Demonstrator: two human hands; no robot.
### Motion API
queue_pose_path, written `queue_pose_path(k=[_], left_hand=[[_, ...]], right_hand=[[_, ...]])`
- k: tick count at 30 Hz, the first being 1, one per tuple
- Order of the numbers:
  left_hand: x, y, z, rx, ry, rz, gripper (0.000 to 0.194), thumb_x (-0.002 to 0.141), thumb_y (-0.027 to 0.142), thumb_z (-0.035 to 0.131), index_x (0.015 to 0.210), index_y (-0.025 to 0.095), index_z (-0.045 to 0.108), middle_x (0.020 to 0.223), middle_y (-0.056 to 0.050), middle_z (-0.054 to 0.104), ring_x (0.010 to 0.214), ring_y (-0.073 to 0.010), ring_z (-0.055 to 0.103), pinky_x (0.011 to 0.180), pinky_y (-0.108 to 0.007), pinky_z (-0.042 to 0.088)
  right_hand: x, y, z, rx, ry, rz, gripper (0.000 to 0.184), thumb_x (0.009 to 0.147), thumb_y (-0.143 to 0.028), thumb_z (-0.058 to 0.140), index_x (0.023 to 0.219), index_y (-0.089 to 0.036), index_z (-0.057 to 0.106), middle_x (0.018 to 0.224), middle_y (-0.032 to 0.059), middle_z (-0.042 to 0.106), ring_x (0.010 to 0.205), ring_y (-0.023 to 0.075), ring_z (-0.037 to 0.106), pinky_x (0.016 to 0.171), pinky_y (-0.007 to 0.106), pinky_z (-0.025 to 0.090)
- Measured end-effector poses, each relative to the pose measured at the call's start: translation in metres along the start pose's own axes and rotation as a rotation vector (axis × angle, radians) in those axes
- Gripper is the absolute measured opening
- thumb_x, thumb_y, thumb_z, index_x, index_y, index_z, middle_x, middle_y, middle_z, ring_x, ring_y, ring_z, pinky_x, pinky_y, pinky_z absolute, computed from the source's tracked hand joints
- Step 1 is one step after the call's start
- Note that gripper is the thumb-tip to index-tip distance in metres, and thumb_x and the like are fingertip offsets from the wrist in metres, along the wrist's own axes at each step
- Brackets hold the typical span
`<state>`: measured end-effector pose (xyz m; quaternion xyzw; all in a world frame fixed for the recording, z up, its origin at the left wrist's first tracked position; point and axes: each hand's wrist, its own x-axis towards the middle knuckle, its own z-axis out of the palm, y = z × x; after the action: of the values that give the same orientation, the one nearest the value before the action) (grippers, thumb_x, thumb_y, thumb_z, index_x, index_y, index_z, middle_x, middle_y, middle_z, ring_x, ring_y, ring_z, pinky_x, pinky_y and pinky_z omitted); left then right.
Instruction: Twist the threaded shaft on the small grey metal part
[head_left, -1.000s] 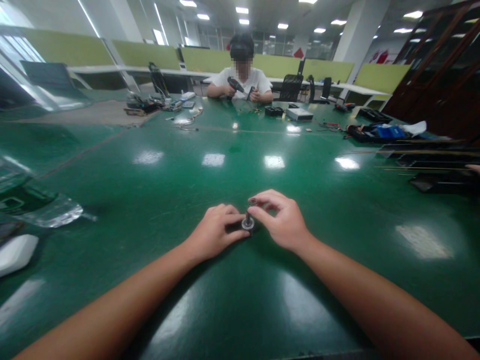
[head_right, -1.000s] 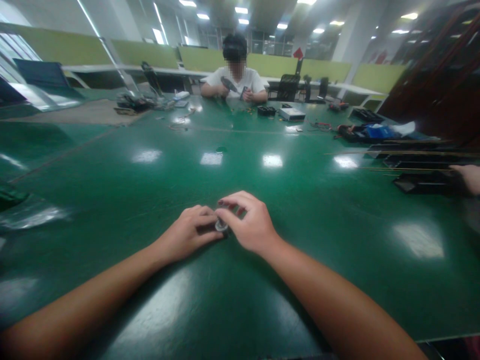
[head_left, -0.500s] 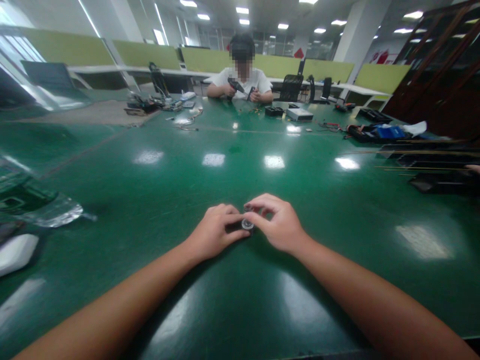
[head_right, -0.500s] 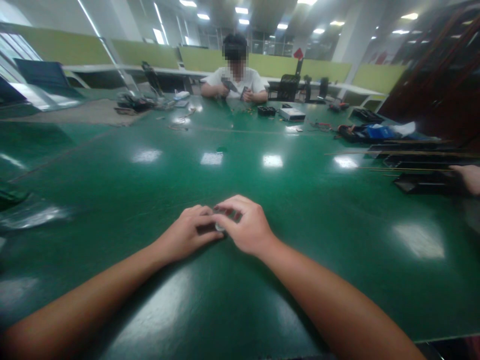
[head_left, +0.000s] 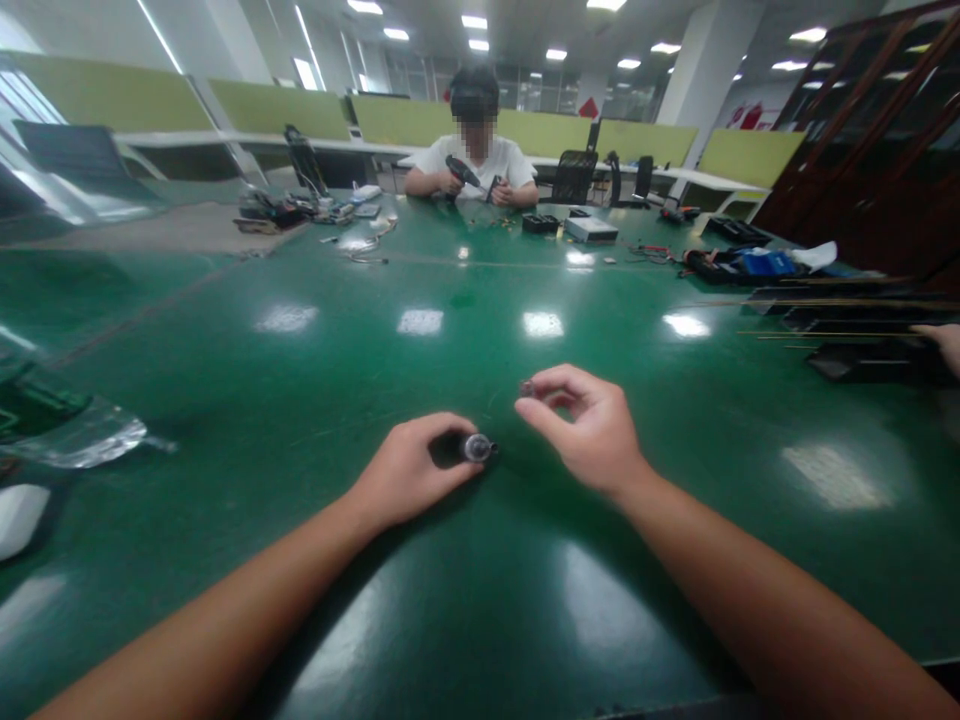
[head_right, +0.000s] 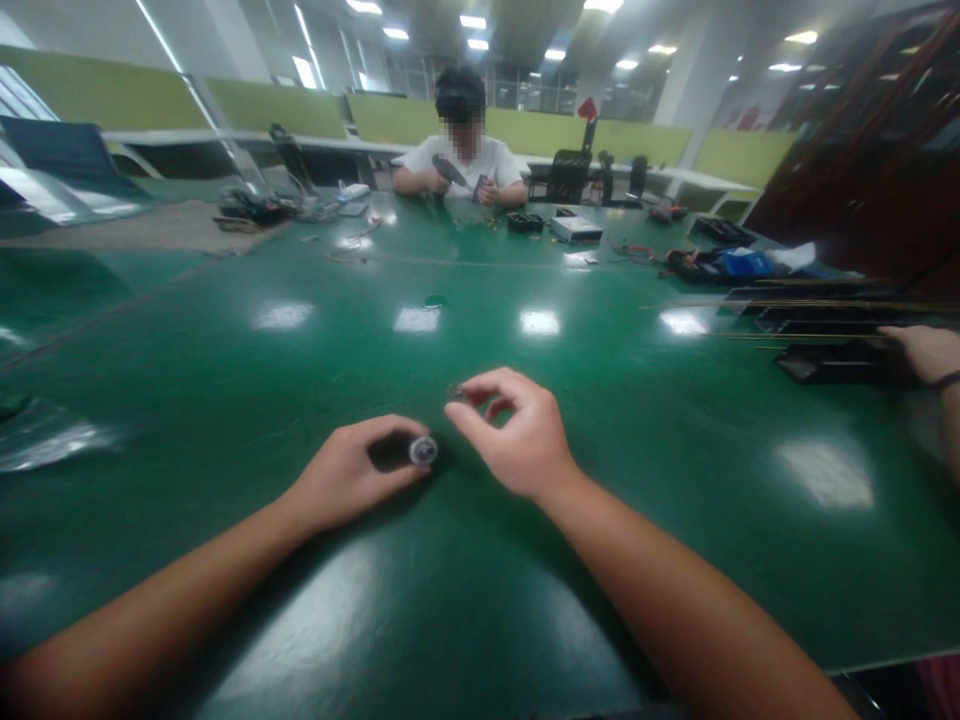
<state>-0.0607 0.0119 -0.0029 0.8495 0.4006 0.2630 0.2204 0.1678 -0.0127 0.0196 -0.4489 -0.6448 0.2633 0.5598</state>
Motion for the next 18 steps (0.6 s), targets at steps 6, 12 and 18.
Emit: queue_pose_path(k=[6,12,18], left_hand=[[-0.002,-0.002,-0.010,0.060,0.036,-0.033,0.024,0.078,0.034,0.076,0.098,0.021,0.073,0.095,-0.002,0.076,0.086,-0.0203,0.070,0.082,-0.031,0.052],[-0.004,-0.006,-0.010,0.086,0.001,-0.013,0.027,0.076,0.037,0.078,0.098,0.022,0.077,0.095,-0.004,0.077,0.088,-0.0218,0.071,0.082,-0.032,0.054],[-0.004,-0.007,-0.008,0.047,-0.006,-0.054,0.027,0.075,0.035,0.080,0.098,0.022,0.077,0.094,-0.004,0.077,0.086,-0.0210,0.071,0.081,-0.032,0.054]], right_hand=[[0.001,0.023,-0.023,-0.329,-0.376,0.207,0.010,0.073,-0.011,0.071,0.081,-0.016,0.072,0.067,-0.0006,0.069,0.060,0.0118,0.064,0.058,0.022,0.048],[-0.006,0.023,-0.017,-0.574,-0.556,0.193,0.014,0.076,-0.014,0.070,0.086,-0.020,0.077,0.070,-0.0015,0.072,0.061,0.0122,0.063,0.059,0.023,0.044],[-0.005,0.024,-0.018,-0.588,-0.596,0.114,0.012,0.082,-0.024,0.071,0.091,-0.022,0.079,0.078,0.0004,0.072,0.070,0.0137,0.063,0.064,0.025,0.044]])
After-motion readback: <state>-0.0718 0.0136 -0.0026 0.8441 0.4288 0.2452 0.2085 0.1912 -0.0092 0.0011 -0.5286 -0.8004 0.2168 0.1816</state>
